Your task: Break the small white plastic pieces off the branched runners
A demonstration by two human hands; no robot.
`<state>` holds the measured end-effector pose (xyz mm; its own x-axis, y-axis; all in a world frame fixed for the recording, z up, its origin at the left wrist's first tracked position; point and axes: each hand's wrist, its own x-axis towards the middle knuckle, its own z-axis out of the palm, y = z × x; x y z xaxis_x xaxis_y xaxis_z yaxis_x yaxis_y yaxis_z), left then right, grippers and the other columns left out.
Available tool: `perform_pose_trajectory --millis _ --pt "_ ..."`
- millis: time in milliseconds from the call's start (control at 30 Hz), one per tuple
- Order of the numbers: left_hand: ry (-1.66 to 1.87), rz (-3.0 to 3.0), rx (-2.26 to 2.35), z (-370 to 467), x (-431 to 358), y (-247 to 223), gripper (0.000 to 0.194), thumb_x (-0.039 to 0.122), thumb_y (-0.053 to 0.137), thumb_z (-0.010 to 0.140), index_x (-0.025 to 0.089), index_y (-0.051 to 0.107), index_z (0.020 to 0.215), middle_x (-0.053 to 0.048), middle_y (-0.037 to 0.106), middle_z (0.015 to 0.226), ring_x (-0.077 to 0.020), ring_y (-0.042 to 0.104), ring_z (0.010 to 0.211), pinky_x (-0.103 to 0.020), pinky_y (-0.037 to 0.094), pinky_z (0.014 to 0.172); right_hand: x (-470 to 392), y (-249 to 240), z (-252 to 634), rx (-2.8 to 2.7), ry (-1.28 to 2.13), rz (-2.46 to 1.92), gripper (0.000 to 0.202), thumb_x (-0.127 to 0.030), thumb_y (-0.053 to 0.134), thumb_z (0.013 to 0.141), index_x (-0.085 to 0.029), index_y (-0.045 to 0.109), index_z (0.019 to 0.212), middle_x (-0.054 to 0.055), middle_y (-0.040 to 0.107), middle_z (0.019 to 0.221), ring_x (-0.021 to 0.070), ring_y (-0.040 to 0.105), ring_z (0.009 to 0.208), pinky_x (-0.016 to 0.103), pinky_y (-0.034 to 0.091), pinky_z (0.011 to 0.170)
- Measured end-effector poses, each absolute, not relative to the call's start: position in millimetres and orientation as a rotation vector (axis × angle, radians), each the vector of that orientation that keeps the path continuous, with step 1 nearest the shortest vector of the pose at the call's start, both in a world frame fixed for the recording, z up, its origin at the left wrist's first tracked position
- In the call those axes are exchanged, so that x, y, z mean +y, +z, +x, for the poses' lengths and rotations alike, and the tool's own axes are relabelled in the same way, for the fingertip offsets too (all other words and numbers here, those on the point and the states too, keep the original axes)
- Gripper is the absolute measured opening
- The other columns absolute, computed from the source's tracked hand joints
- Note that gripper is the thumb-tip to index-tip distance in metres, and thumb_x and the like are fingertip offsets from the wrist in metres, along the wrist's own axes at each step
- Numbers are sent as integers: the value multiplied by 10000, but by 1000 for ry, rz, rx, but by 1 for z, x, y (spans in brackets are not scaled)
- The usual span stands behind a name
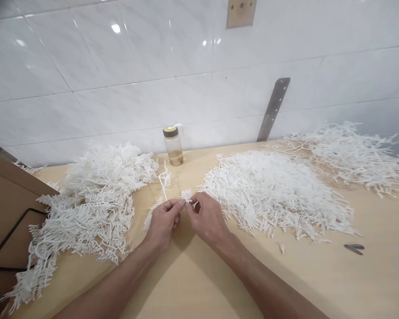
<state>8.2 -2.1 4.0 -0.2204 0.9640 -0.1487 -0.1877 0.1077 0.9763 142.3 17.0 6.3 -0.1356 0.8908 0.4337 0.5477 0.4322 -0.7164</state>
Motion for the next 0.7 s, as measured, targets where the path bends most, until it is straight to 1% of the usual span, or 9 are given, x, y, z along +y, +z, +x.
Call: perform_pose_trajectory --millis 100,233,467,567,633,700 --pt "1331 832 1233 8 -3 8 363 463 812 646 134 692 736 56 447 475 -58 354 448 -202 238 441 18 5 142 -1774 493 -1208 102 -256 561 841 -192 605 775 30 659 766 145 596 627 261 445 567" --pt "1303 795 1170 7 -3 9 383 480 818 632 137 677 728 49 463 489 -61 375 452 -204 236 440 17 4 141 -1756 495 -1171 85 -246 548 847 -196 601 803 25 651 749 147 594 643 256 449 563" --pt "1296 731 1143 6 1 5 371 446 835 592 148 618 629 54 442 475 -56 352 443 -210 215 445 14 6 139 -1776 493 -1141 94 -235 546 821 -202 584 742 22 639 717 144 590 620 254 453 546" --pt "1325 756 1179 7 -1 6 363 430 839 584 147 619 638 62 435 485 -52 339 454 -209 220 454 13 4 136 -1721 637 -1251 106 -267 561 807 -207 586 724 17 651 676 153 598 570 255 449 490" --pt "1374 805 1228 7 -2 7 350 427 830 604 146 631 669 70 425 498 -48 318 464 -208 223 461 14 1 133 -1658 815 -1361 115 -275 565 795 -210 574 701 6 636 610 149 580 477 251 435 424" --pt "1420 865 1259 7 -2 9 342 432 816 632 146 642 705 74 418 508 -47 305 471 -209 225 465 17 -3 133 -1605 958 -1438 113 -250 558 776 -212 549 670 -12 599 532 139 540 380 244 409 363"
